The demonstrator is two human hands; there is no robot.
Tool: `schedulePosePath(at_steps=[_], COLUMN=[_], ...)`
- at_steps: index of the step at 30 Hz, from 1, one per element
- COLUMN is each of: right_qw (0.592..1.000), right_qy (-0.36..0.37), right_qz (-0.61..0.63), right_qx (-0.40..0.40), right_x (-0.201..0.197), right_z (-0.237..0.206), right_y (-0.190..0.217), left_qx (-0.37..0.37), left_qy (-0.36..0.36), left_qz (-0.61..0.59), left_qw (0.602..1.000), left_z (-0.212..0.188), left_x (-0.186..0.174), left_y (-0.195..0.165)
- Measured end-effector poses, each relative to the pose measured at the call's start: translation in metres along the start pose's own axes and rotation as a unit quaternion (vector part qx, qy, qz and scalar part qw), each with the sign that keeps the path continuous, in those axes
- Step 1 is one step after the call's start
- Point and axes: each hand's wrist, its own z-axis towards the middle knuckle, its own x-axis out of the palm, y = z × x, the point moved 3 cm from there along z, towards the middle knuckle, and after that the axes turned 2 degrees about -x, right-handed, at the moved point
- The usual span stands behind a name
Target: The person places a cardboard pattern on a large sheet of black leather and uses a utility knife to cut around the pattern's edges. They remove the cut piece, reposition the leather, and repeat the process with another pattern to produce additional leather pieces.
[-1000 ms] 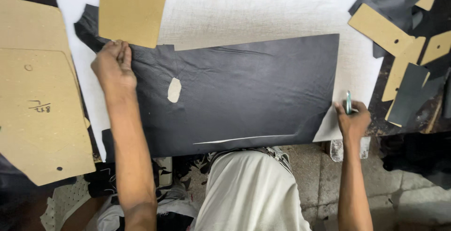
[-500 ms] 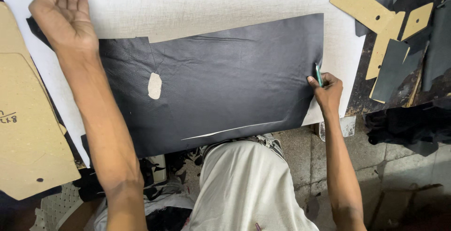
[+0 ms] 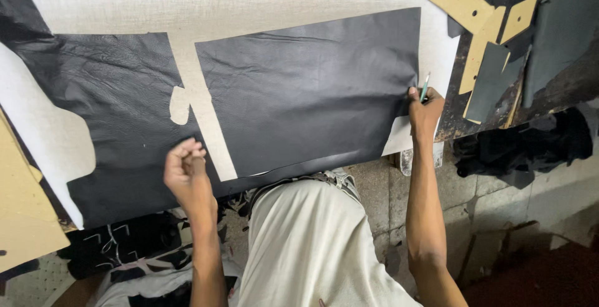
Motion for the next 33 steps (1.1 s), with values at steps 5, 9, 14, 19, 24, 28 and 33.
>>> schedulePosePath(at_steps=[5, 9, 14, 19, 24, 28, 33], right_qw=[0.989, 0.979, 0.957, 0.954, 0.937, 0.878, 0.801], right_qy=[0.134, 0.173, 0.223, 0.199, 0.150, 0.165, 0.204], right_qz=[0.059, 0.110, 0.180, 0.223, 0.315, 0.447, 0.549], right_qx=[-0.013, 0.010, 0.035, 0.027, -0.012, -0.035, -0.126], right_x=[-0.004, -0.008, -0.011, -0.018, -0.017, 0.002, 0.026], right_z=[0.010, 0.012, 0.012, 0.010, 0.040, 0.104, 0.184], right_y=[-0.009, -0.016, -0.017, -0.005, 0.040, 0.110, 0.219], left_qx=[0.061, 0.046, -0.055, -0.153, -0.153, -0.014, 0.163], left_qy=[-0.010, -0.001, 0.046, 0.135, 0.132, 0.155, 0.176], left_qz=[0.222, 0.339, 0.467, 0.205, -0.125, -0.258, -0.268], left_qw=[0.973, 0.940, 0.882, 0.957, 0.971, 0.954, 0.933], left_z=[-0.042, -0.040, -0.033, -0.031, 0.004, 0.080, 0.188], left_x=[0.027, 0.053, 0.055, 0.045, 0.056, 0.099, 0.163], left_y=[0.002, -0.005, 0.015, 0.025, -0.027, -0.099, -0.213])
